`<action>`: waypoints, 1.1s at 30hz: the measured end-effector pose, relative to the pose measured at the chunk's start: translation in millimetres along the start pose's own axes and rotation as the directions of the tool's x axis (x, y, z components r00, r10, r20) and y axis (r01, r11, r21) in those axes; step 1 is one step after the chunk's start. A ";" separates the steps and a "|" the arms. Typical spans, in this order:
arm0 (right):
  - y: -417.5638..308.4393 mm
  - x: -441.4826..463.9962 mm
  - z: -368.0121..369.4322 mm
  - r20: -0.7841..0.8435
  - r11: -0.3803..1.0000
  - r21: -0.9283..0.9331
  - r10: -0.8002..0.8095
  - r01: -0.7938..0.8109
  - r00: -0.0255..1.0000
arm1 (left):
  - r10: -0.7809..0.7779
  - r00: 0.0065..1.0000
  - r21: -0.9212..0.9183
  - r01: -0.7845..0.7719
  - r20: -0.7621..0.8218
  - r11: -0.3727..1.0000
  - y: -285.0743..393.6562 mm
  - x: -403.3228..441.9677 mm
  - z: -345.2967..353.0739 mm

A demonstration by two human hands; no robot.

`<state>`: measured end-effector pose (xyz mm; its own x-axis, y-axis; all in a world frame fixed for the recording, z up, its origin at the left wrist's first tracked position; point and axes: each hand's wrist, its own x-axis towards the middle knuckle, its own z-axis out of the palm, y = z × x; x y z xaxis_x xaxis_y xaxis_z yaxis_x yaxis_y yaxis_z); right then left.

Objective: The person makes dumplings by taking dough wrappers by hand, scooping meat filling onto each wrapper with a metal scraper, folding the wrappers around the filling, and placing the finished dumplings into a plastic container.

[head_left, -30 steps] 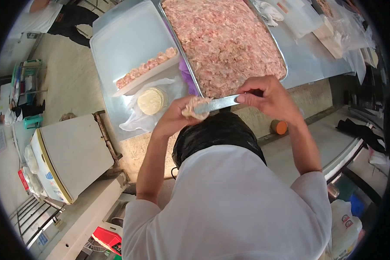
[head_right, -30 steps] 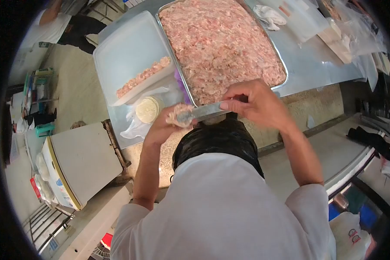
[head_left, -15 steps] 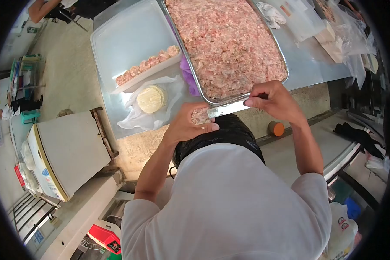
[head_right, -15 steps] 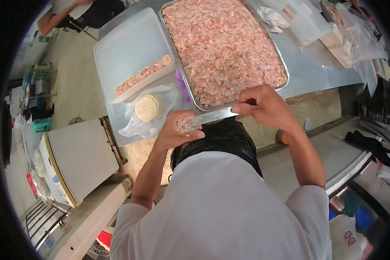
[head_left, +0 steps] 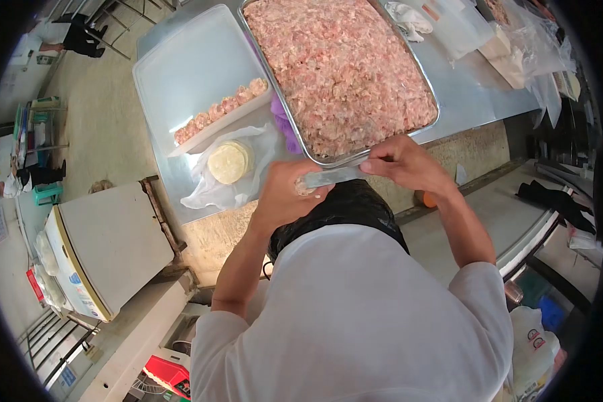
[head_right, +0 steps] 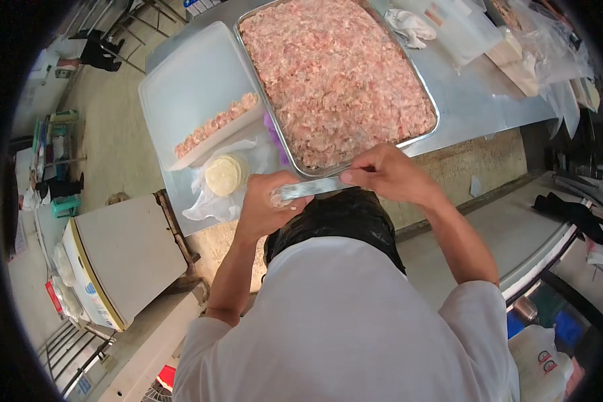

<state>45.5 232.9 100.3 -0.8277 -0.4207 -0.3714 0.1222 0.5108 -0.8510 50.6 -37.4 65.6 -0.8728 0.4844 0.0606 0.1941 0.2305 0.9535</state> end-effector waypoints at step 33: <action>-10.2 -3.9 -3.2 -0.072 1.000 0.016 0.015 -0.014 0.997 | -0.102 0.995 -0.062 0.102 0.000 0.993 3.0 -5.5 -4.3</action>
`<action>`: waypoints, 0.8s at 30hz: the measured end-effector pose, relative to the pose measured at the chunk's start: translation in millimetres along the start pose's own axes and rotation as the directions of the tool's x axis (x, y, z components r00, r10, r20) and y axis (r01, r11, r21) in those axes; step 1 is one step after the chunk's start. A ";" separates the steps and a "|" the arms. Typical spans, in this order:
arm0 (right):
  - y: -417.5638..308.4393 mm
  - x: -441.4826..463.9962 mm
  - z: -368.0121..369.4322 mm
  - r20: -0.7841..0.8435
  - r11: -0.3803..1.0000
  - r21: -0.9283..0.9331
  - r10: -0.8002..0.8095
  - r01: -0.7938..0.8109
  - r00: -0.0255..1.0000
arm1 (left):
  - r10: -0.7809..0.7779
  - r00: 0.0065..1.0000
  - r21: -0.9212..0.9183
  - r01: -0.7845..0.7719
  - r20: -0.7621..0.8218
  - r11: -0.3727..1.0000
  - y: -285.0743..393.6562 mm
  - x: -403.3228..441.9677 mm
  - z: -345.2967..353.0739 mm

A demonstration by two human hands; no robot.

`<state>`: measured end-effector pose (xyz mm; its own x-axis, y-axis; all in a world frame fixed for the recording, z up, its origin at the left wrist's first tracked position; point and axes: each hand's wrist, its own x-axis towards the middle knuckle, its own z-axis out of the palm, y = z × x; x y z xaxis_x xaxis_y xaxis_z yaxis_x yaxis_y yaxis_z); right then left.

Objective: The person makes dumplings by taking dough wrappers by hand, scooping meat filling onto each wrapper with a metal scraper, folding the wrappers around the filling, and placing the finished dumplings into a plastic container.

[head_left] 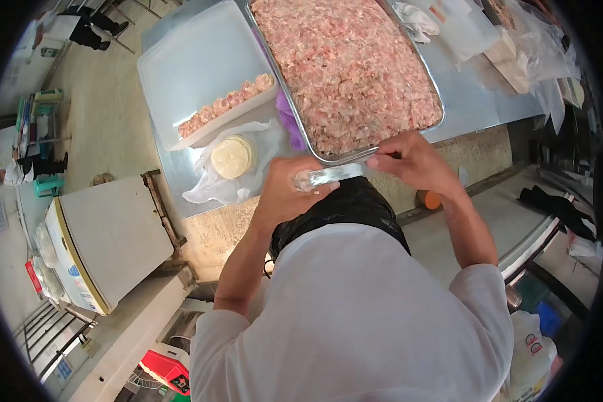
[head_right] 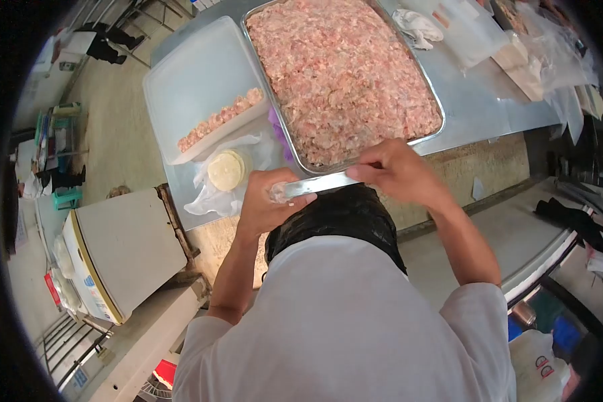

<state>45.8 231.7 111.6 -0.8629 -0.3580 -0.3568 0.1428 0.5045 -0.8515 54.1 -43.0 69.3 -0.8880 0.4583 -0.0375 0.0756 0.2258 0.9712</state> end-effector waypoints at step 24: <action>-8.0 9.2 6.7 0.036 0.999 -0.026 0.032 -0.031 0.999 | 0.003 1.000 0.001 -0.003 -0.001 1.000 -2.7 -8.6 0.8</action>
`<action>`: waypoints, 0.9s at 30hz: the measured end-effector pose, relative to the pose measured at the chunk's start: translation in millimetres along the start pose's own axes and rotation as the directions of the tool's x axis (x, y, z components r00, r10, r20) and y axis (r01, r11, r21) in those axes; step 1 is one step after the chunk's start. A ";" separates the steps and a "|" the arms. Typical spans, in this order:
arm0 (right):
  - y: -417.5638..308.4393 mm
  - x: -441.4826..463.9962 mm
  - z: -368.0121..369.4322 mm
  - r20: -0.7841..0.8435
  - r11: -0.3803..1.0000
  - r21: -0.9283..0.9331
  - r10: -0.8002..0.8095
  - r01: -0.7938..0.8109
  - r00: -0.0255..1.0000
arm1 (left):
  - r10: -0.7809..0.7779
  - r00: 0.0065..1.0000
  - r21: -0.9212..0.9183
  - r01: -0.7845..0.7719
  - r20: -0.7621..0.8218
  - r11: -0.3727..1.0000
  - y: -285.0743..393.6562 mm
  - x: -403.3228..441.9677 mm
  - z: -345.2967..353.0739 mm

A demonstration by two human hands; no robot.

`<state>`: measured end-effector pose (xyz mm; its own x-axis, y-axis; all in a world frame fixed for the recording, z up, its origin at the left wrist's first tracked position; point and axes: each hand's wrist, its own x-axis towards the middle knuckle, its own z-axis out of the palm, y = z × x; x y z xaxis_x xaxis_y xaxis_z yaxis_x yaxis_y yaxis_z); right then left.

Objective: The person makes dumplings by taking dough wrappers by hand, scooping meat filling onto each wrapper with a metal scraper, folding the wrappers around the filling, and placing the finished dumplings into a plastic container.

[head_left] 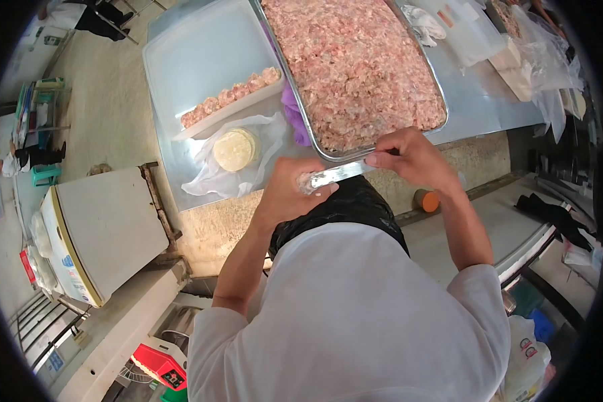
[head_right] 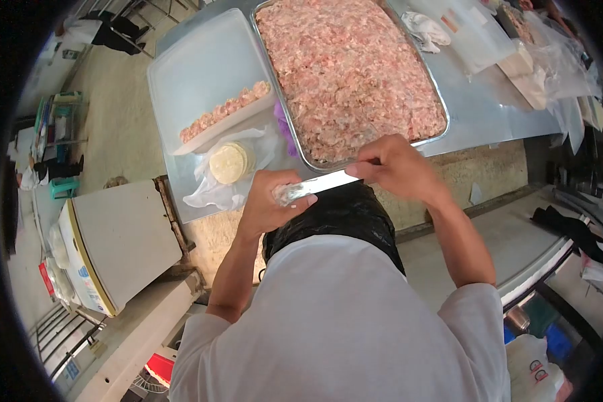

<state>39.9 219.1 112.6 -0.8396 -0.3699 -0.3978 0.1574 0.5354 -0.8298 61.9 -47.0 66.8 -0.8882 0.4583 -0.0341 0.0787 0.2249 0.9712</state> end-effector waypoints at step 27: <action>29.2 5.5 15.2 -0.031 0.992 -0.053 0.109 -0.111 0.994 | -0.259 0.965 -0.512 0.238 0.031 0.825 -54.5 -43.9 -71.7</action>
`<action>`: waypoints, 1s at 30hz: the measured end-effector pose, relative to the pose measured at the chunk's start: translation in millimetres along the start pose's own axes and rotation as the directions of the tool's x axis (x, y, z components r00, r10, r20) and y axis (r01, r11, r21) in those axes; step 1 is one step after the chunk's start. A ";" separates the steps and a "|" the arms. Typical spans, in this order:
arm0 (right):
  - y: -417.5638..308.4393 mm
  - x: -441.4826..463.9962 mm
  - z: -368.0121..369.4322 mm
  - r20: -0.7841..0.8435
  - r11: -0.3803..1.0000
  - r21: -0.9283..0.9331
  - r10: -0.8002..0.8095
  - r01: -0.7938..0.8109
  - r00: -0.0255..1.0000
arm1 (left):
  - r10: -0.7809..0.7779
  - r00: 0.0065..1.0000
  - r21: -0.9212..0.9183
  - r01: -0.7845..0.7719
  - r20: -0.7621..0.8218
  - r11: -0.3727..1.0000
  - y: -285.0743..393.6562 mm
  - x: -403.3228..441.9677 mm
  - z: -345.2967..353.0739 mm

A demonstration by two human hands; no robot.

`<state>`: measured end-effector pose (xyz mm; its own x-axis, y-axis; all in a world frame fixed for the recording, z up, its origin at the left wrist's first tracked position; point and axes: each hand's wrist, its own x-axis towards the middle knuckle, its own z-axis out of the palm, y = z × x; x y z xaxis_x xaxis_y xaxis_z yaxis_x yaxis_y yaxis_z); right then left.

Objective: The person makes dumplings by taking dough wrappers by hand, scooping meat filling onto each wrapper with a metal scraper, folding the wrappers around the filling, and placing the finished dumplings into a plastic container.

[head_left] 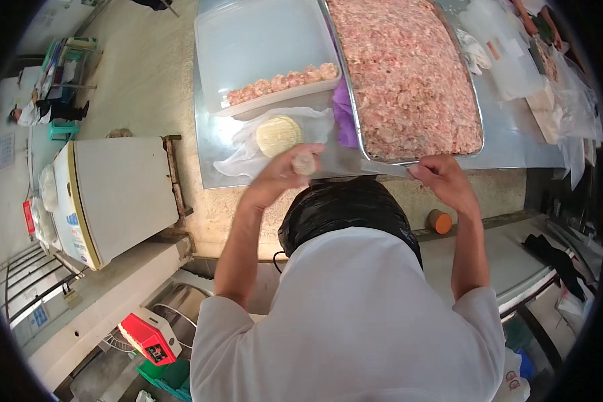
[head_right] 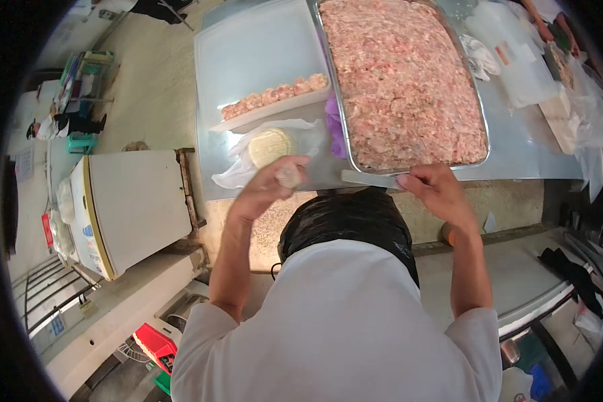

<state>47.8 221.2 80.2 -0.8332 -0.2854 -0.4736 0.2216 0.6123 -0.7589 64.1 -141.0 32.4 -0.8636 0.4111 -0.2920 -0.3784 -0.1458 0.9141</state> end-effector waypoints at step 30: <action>24.9 -24.8 29.1 0.024 0.981 0.180 0.075 -0.078 0.997 | 0.228 0.958 0.878 0.046 -0.174 0.477 67.4 48.8 -202.8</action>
<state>88.8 222.0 60.0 -0.8020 -0.2566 -0.5395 0.3733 0.4897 -0.7879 -71.2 -313.2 22.7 -0.9716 0.2040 -0.1198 0.0726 0.7393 0.6694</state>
